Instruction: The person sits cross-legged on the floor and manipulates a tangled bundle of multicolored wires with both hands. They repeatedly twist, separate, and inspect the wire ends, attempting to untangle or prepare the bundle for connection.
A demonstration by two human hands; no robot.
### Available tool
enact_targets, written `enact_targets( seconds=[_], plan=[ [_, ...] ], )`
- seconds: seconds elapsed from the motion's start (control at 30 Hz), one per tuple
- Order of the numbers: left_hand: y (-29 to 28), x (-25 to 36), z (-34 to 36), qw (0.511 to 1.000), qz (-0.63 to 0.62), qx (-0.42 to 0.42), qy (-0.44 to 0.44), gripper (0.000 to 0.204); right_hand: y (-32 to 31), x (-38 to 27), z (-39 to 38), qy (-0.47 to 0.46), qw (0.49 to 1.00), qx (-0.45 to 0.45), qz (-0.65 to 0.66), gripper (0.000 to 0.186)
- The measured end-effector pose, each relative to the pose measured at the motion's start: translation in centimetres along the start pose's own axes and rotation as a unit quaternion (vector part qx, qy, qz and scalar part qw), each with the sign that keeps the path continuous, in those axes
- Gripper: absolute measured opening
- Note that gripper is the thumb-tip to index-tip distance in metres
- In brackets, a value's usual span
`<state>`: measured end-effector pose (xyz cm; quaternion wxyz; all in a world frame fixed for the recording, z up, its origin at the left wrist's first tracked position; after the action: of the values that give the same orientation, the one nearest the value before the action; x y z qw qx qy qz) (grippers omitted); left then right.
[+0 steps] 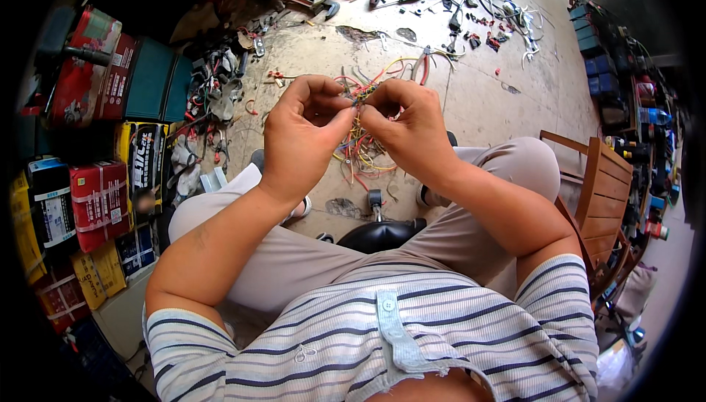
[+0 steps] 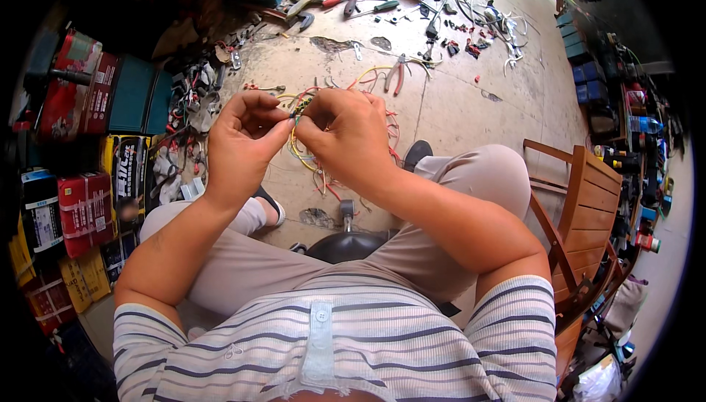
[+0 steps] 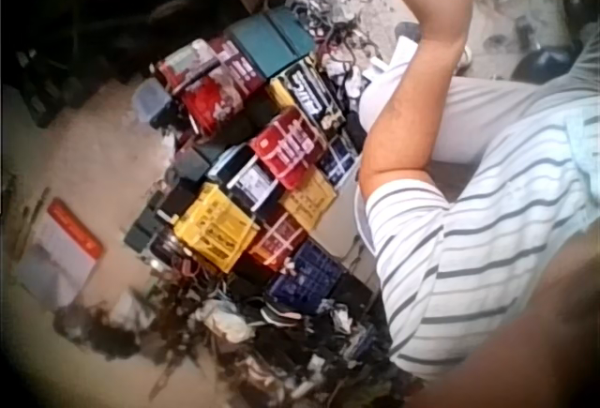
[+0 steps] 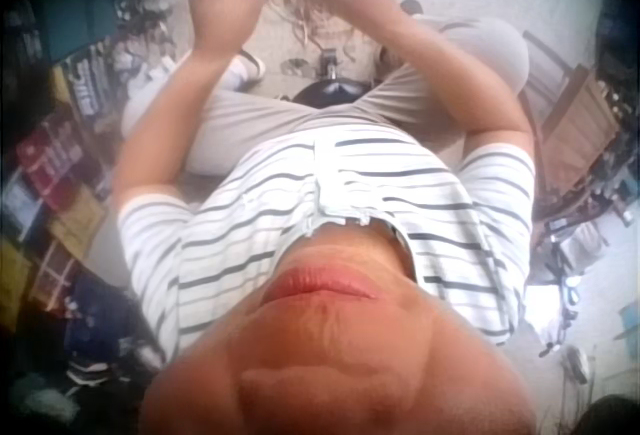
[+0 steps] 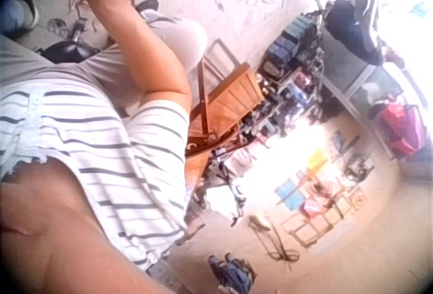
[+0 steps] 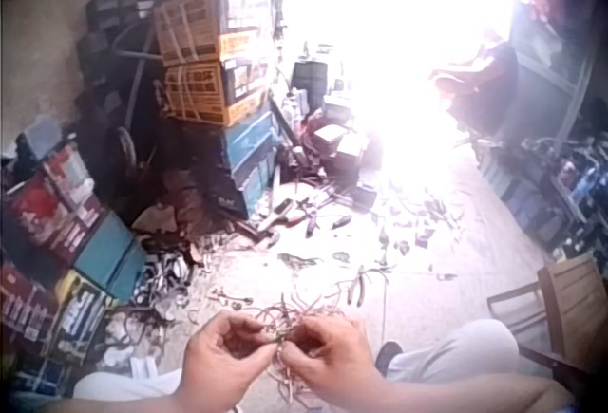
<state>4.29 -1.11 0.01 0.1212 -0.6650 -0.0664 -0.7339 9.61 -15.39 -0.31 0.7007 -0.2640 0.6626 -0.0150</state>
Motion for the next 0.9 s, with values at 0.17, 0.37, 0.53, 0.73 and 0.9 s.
enact_targets(
  seconds=[0.17, 0.37, 0.53, 0.73, 0.9],
  plan=[
    [-0.1, 0.2, 0.1, 1.000, 0.014, 0.000, 0.004, 0.026, 0.0, -0.2, 0.1, -0.015, 1.000, -0.015, 0.018, 0.008],
    [0.0, 0.2, -0.1, 0.999, 0.041, 0.006, 0.030, 0.022, 0.1, 0.1, 0.0, -0.014, 1.000, -0.014, 0.025, 0.008],
    [0.1, 0.1, -0.2, 0.997, 0.050, -0.013, 0.053, 0.024, 0.1, 0.2, 0.0, -0.022, 0.999, 0.002, 0.028, 0.010],
    [0.0, -0.3, 0.1, 0.999, -0.033, 0.029, 0.012, 0.019, 0.0, 0.2, 0.4, 0.031, 0.999, -0.004, 0.037, 0.009],
    [-1.0, -1.4, 0.4, 0.993, -0.075, 0.042, -0.075, 0.021, -0.2, -0.2, 0.5, 0.015, 0.997, -0.040, 0.060, 0.010]
  ],
)
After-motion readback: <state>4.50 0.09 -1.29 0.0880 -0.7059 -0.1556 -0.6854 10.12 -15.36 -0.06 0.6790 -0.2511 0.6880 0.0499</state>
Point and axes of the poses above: each hand's wrist, its own z-axis towards the middle knuckle, its own y-axis out of the palm, x = y × z, the point moved 4 cm from there along z, towards the middle knuckle, and after that the axes turned 10 degrees about y, right-handed, at the moved point
